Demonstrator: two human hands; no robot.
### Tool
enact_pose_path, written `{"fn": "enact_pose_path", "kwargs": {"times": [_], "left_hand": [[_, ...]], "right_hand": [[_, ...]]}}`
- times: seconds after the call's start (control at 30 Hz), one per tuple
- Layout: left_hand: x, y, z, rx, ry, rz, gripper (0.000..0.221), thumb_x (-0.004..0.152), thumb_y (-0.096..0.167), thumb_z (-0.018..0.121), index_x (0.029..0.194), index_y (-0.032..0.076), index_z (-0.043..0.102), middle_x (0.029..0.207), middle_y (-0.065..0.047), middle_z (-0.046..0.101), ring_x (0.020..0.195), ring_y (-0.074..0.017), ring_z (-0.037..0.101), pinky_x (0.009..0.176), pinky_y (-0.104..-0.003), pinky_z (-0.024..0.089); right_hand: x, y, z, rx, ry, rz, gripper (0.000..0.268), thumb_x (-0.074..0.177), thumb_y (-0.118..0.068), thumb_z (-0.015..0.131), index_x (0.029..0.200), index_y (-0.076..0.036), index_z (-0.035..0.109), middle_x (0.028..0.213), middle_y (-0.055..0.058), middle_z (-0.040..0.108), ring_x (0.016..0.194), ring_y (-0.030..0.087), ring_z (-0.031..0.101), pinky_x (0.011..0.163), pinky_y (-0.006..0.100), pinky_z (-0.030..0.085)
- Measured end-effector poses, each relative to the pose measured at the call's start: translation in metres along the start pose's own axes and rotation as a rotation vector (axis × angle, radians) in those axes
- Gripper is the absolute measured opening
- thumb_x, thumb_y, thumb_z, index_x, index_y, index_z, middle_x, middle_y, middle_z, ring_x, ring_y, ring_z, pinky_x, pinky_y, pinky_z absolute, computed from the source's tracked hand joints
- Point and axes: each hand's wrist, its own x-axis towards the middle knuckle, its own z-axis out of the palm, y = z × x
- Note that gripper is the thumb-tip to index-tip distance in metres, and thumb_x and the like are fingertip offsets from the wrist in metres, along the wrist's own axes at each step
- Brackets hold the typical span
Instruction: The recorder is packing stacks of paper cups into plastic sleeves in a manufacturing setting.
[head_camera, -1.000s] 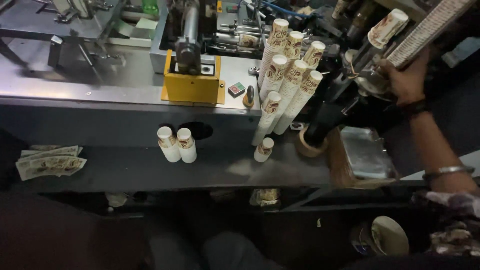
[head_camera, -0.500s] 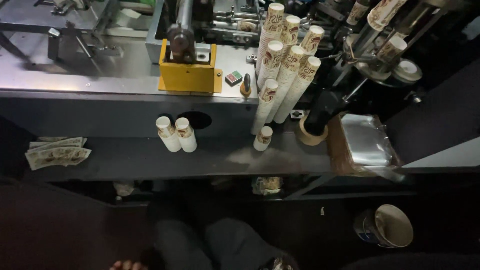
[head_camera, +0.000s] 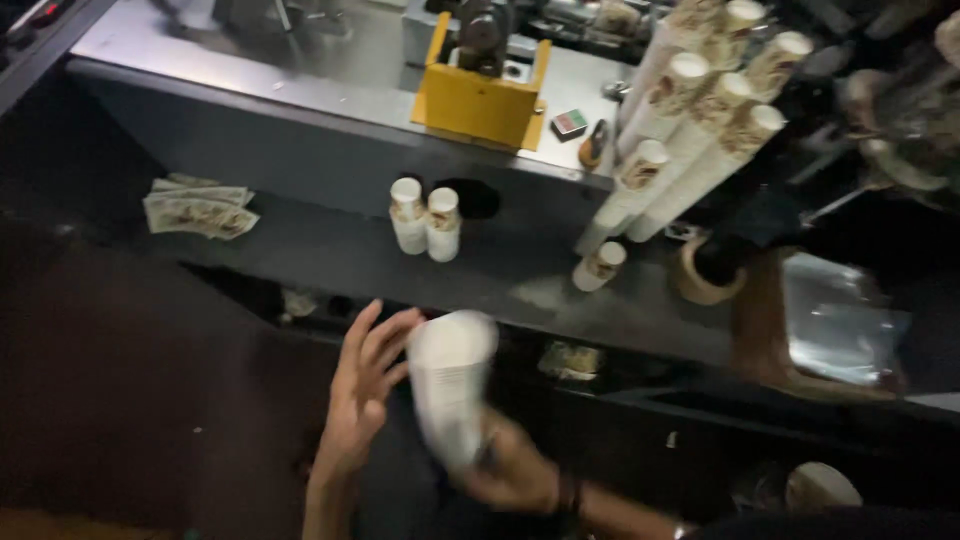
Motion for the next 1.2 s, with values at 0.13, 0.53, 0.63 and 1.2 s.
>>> {"fn": "enact_pose_path", "kwargs": {"times": [0.13, 0.53, 0.63, 1.2], "left_hand": [[0.004, -0.034, -0.029, -0.138, 0.15, 0.0, 0.068, 0.096, 0.033, 0.071, 0.149, -0.001, 0.045, 0.132, -0.024, 0.063, 0.112, -0.0332, 0.065, 0.086, -0.046, 0.06], [-0.014, -0.124, 0.046, 0.335, 0.06, -0.201, 0.058, 0.081, 0.025, 0.086, 0.131, 0.001, 0.068, 0.123, -0.014, 0.075, 0.113, -0.024, 0.073, 0.1, -0.038, 0.059], [0.029, -0.136, 0.066, 0.632, 0.074, 0.06, 0.056, 0.079, 0.024, 0.088, 0.126, 0.001, 0.069, 0.12, -0.014, 0.074, 0.11, -0.0265, 0.073, 0.097, -0.04, 0.056], [0.121, -0.188, 0.067, 0.679, 0.51, 0.352, 0.065, 0.081, 0.015, 0.087, 0.139, 0.011, 0.058, 0.126, -0.015, 0.059, 0.108, -0.0314, 0.069, 0.087, -0.04, 0.062]], "right_hand": [[-0.005, 0.026, -0.014, -1.726, -0.087, -0.452, 0.062, 0.089, -0.024, 0.083, 0.14, -0.001, 0.057, 0.134, 0.012, 0.061, 0.125, 0.025, 0.064, 0.105, 0.041, 0.056], [0.045, -0.143, 0.121, -1.374, -0.108, -1.448, 0.067, 0.11, -0.025, 0.075, 0.158, -0.002, 0.035, 0.129, 0.013, 0.064, 0.119, 0.023, 0.068, 0.107, 0.038, 0.058], [0.082, -0.139, 0.152, -1.461, -0.277, -1.536, 0.066, 0.108, -0.023, 0.075, 0.157, -0.004, 0.035, 0.127, 0.014, 0.066, 0.114, 0.023, 0.071, 0.101, 0.04, 0.061], [0.129, -0.151, 0.09, -1.914, 0.021, -0.985, 0.047, 0.105, -0.01, 0.069, 0.142, 0.004, 0.042, 0.131, 0.016, 0.064, 0.12, 0.025, 0.067, 0.103, 0.04, 0.057]]}}
